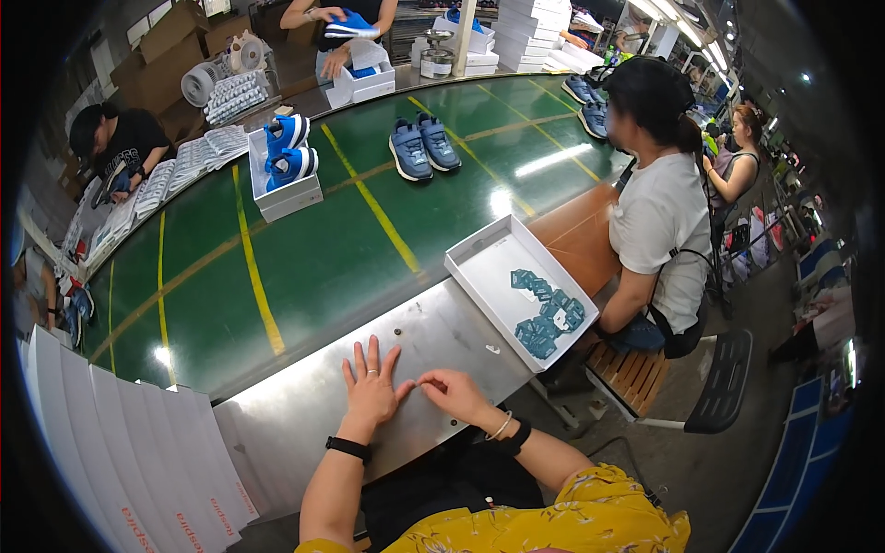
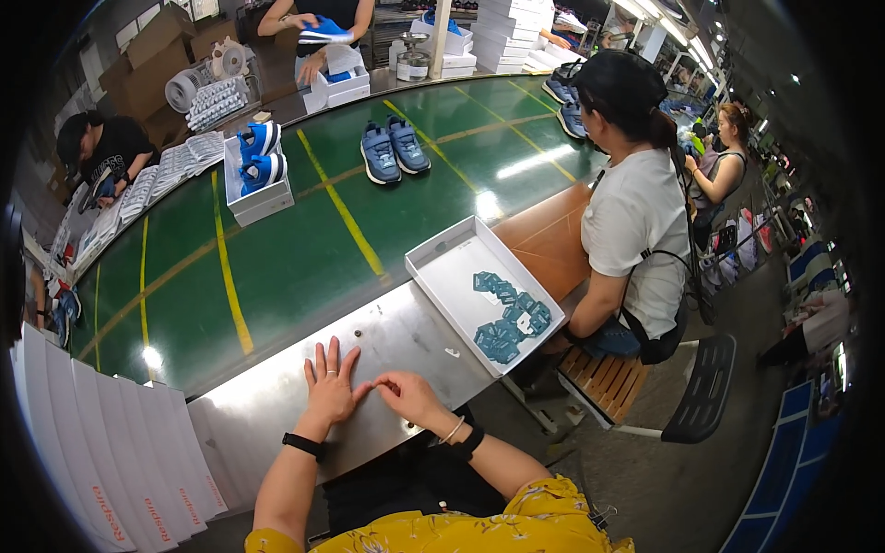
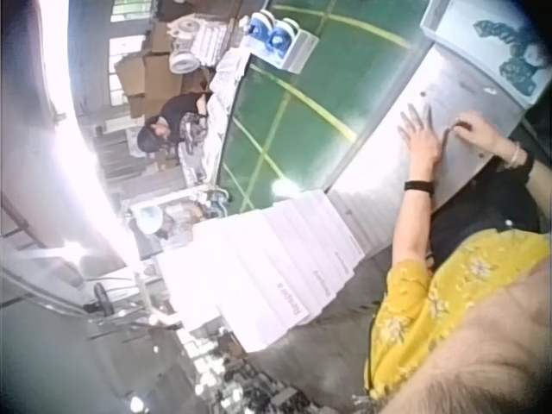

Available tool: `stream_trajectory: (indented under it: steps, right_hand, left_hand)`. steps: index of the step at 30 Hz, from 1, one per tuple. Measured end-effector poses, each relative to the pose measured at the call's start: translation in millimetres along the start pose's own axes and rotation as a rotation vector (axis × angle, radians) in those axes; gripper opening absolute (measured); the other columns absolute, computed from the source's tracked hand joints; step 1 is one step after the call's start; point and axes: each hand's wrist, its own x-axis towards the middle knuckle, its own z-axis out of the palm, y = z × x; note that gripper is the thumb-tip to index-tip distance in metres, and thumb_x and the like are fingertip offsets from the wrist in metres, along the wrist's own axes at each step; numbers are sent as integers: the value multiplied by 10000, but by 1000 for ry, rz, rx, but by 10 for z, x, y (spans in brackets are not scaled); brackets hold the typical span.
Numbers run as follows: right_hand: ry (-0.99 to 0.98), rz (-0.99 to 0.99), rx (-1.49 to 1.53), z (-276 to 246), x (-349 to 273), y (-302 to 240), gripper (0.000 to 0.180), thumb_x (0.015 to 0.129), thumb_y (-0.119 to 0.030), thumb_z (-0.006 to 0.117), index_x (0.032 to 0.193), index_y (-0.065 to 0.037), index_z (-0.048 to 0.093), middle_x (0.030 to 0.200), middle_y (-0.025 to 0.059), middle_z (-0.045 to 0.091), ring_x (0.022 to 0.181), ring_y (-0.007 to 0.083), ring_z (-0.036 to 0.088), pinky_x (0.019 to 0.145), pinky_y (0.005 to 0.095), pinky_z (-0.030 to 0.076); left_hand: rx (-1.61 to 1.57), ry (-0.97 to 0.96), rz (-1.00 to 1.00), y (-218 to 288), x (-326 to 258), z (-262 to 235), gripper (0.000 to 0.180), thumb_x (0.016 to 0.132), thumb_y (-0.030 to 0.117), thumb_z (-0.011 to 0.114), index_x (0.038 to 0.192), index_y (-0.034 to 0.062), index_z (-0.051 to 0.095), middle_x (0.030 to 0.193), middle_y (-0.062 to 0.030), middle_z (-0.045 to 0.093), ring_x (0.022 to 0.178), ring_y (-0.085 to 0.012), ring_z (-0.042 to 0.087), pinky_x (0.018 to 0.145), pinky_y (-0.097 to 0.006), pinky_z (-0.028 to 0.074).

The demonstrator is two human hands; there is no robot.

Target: Attaching tags and checking shoes on a production assembly line.

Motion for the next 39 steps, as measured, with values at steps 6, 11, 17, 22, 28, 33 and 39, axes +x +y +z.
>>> stream_trajectory:
  steps: [6, 11, 17, 22, 28, 33, 39]
  right_hand:
    - [-523, -105, -138, -708, 21, -699, 290, 943, -230, 667, 1147, -25, 690, 909, 155, 717, 812, 298, 688, 773, 382, 535]
    - [-603, -141, -260, -1254, 511, -901, 327, 941, -260, 675, 1170, -28, 686, 903, 139, 725, 822, 262, 697, 782, 365, 540]
    - [43, -238, -504, -2013, 1839, -443, 220, 914, -146, 681, 1099, -29, 706, 953, 133, 718, 807, 222, 664, 747, 341, 539]
    - [468, -224, -1049, -2631, 2678, 358, 524, 837, -210, 753, 1322, -135, 569, 1171, 207, 597, 1125, 412, 530, 977, 482, 466]
    - [326, 200, -1020, -3051, 2933, 667, 929, 718, -562, 841, 1494, -267, 425, 1343, 257, 506, 1306, 447, 415, 1125, 515, 348]
    - [362, 264, -887, -3378, 3170, 699, 897, 704, -692, 784, 1448, -279, 501, 1456, 239, 419, 1402, 433, 307, 1156, 558, 262]
    - [347, 531, -1123, -3211, 3275, 602, 635, 763, -653, 744, 1246, -242, 715, 1429, 205, 451, 1421, 396, 305, 1146, 559, 265]
  left_hand:
    - [9, -77, -18, 54, 21, -44, 796, 956, 585, 572, 1610, 262, 255, 1706, -171, 26, 1556, -443, -14, 1185, -692, 38]
    - [21, -94, -15, 50, 54, -28, 795, 965, 584, 557, 1613, 241, 249, 1703, -186, 12, 1549, -467, -23, 1166, -722, 36]
    - [28, -67, 28, 127, 102, -2, 798, 967, 564, 570, 1608, 199, 268, 1693, -218, 22, 1534, -505, -2, 1139, -756, 64]
    - [32, -60, 59, 129, 130, 18, 811, 955, 543, 601, 1607, 185, 278, 1687, -235, 19, 1526, -525, 2, 1117, -777, 78]
    - [5, -76, 69, 129, 130, 5, 833, 936, 517, 643, 1605, 179, 280, 1686, -242, 11, 1521, -538, -4, 1106, -782, 55]
    - [16, -66, 99, 127, 176, 44, 845, 924, 505, 664, 1603, 177, 282, 1683, -255, 7, 1520, -542, -11, 1111, -771, 22]
    - [20, -81, 85, 112, 182, 17, 859, 913, 497, 684, 1601, 176, 282, 1682, -256, -14, 1520, -543, -27, 1113, -768, 10]
